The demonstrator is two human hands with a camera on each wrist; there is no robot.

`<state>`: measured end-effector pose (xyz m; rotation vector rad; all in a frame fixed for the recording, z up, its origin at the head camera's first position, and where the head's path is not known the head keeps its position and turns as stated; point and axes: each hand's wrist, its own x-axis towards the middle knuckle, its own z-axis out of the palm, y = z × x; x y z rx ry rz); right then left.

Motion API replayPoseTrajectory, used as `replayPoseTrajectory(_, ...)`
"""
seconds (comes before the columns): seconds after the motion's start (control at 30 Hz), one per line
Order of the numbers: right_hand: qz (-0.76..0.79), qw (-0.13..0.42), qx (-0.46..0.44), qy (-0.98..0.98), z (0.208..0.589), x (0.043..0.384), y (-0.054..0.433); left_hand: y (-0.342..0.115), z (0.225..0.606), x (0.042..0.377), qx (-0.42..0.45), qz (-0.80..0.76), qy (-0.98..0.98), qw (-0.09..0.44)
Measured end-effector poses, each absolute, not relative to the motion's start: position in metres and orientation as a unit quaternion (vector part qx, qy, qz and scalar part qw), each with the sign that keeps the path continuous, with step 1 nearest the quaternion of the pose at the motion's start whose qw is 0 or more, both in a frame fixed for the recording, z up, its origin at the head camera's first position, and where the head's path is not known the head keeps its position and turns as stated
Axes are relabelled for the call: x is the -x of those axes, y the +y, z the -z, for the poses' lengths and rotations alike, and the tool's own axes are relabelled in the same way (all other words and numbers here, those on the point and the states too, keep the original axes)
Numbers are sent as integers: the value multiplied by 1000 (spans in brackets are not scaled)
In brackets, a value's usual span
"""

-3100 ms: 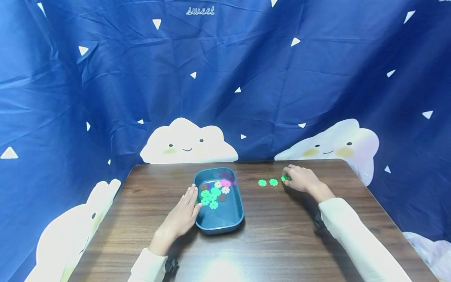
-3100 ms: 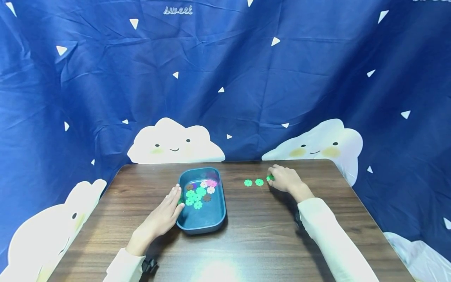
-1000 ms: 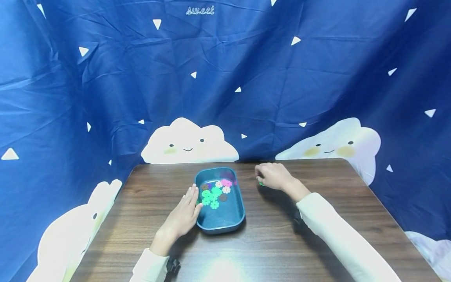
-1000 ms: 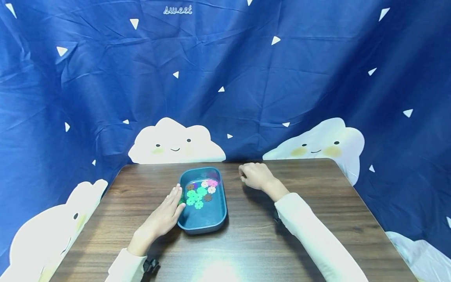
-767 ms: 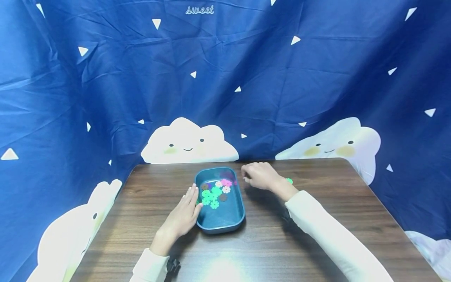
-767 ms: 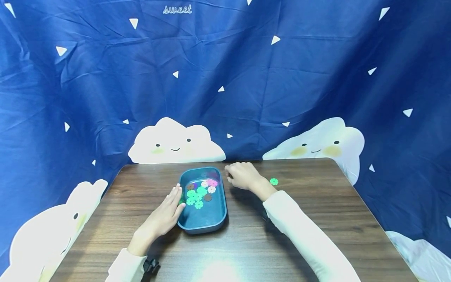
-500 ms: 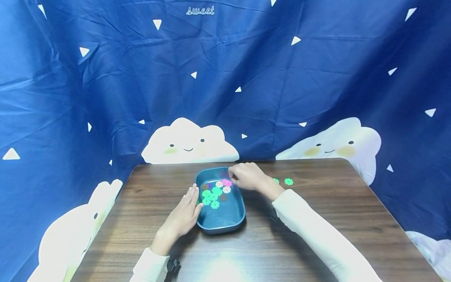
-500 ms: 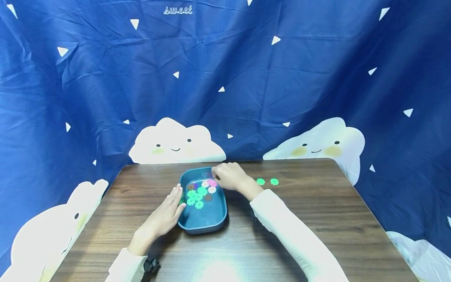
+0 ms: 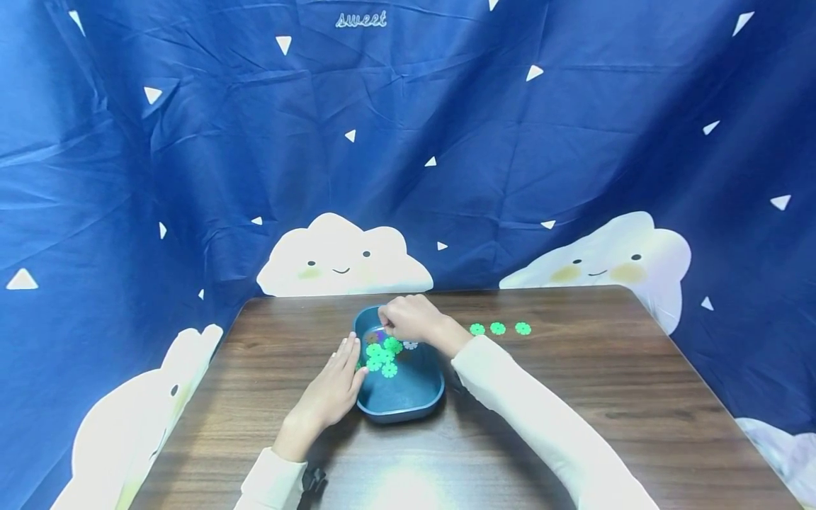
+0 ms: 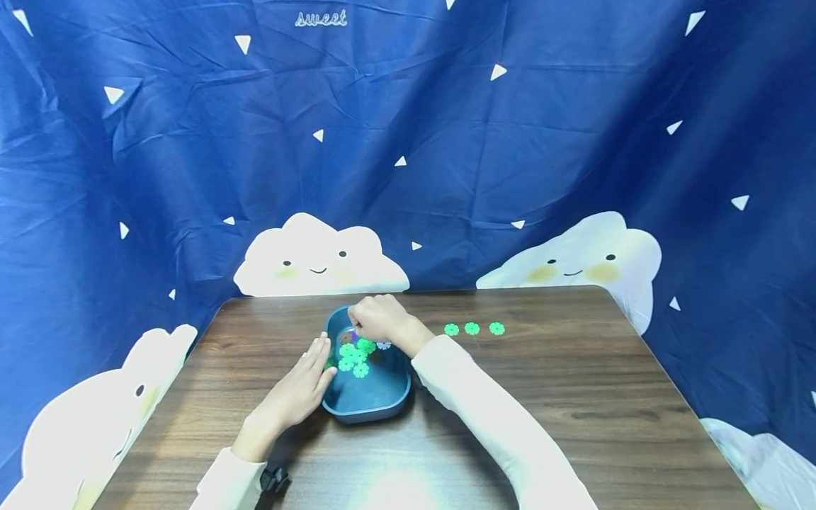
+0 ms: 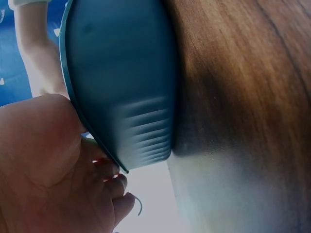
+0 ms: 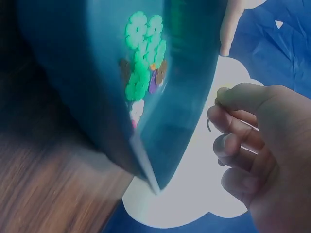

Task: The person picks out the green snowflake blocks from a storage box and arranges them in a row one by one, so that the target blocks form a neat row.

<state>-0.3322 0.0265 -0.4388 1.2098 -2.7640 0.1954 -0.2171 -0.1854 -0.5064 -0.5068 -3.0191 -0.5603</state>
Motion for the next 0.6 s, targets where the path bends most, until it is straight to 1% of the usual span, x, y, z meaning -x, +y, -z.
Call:
replayPoseTrajectory(0.2,-65,29,-393,-917,443,338,6,-186,506,217,167,175,-970,16)
replayPoseTrajectory(0.47,-51,-42,-382,-922,450,340,-14,-186,504,217,166,178,-970,13)
replayPoseTrajectory(0.6,-40,-60,-377,-923,455,340,-21,-186,505,217,164,182,-969,12)
